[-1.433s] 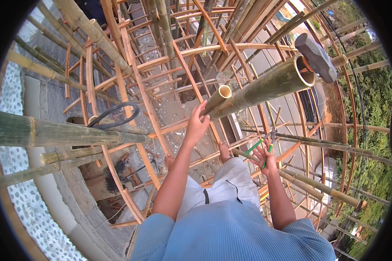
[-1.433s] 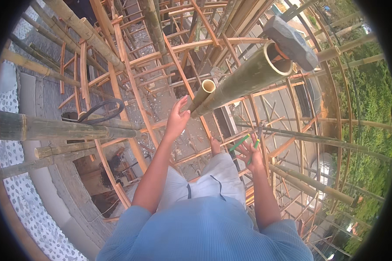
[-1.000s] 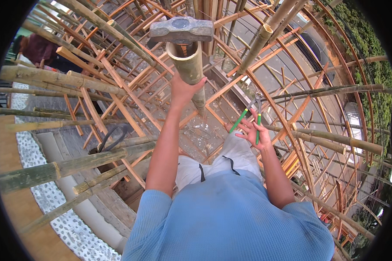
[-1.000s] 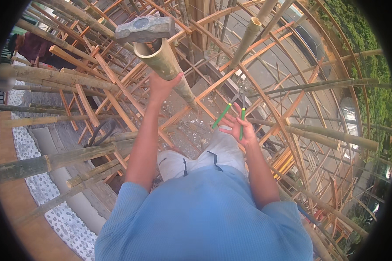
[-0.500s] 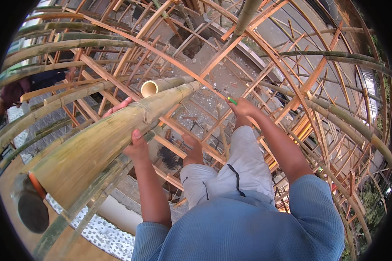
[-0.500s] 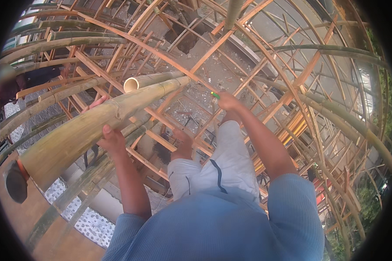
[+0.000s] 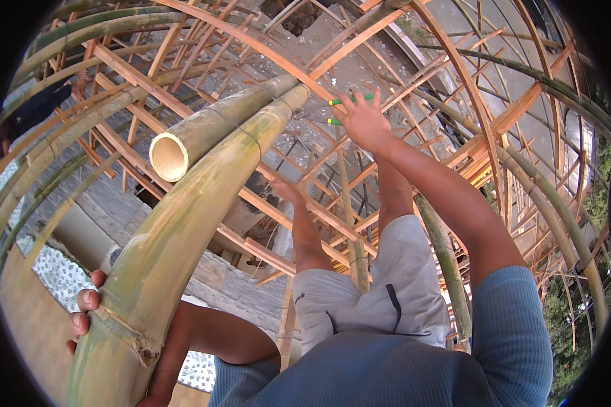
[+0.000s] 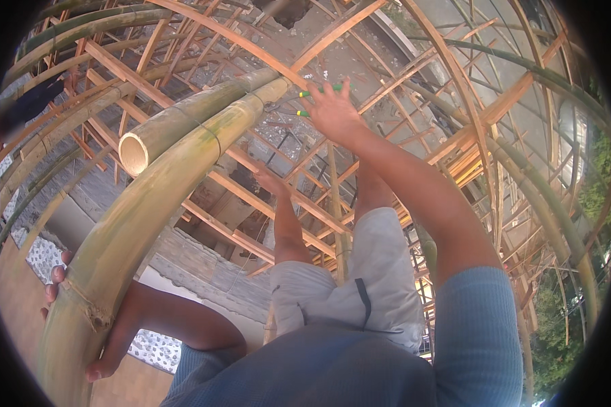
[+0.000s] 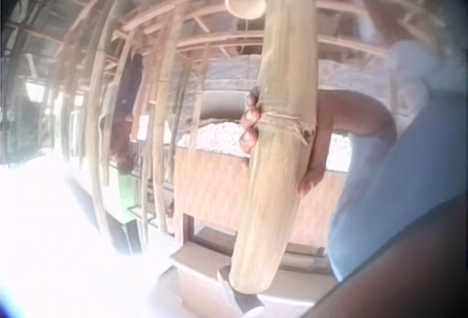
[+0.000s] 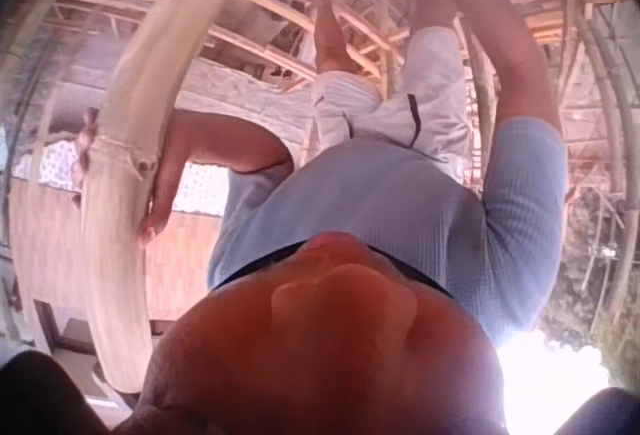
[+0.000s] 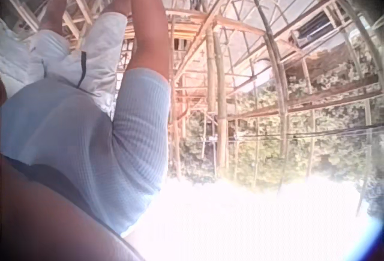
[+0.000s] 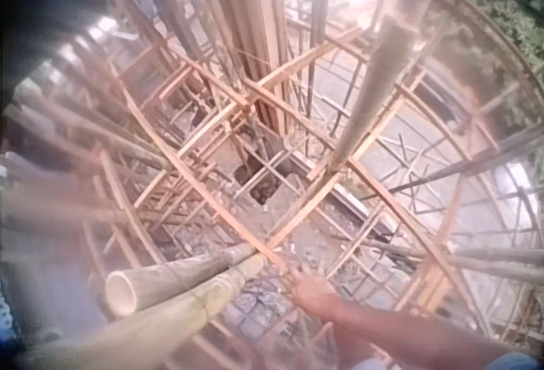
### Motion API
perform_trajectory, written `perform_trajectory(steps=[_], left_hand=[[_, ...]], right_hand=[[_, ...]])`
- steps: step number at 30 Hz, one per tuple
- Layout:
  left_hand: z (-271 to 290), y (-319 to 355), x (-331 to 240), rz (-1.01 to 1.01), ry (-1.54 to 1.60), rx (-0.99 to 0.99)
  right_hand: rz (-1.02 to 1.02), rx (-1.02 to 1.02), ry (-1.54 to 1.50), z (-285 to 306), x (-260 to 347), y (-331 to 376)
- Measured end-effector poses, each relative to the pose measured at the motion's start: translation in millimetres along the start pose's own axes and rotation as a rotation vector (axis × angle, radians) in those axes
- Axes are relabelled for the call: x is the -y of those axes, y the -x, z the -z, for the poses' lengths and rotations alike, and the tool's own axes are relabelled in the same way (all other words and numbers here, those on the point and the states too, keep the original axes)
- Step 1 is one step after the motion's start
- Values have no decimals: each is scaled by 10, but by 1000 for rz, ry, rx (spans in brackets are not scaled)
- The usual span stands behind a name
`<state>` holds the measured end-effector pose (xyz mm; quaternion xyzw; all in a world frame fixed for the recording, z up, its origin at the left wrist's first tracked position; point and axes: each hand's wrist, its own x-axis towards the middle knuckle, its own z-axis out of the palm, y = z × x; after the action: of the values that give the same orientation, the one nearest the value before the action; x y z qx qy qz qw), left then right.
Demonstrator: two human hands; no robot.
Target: The person is assembling a bamboo scaffolding structure. They position bamboo poles, secure them with wire ties using pliers, and use a hammer to adjust the joints.
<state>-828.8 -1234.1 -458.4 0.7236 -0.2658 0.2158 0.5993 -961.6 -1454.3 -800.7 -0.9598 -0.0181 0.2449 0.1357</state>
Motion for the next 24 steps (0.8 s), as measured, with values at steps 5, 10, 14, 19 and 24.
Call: perform_trajectory(steps=[5,10,14,19,24], left_hand=[[-53,3,-24,77,250,-108],[67,171,128,35,215,-12],[-231,1100,640,579,-32,-347],[-246,2883,1282,1485,43,129],[-1161,2970,1679,1796,311,200]], right_hand=[[24,93,26,44,-65,-93],[-111,120,-356,-37,-134,-105],[-177,135,-439,-222,-153,-223],[-196,92,-452,-445,-32,-140],[-216,1,-456,-650,24,-56]])
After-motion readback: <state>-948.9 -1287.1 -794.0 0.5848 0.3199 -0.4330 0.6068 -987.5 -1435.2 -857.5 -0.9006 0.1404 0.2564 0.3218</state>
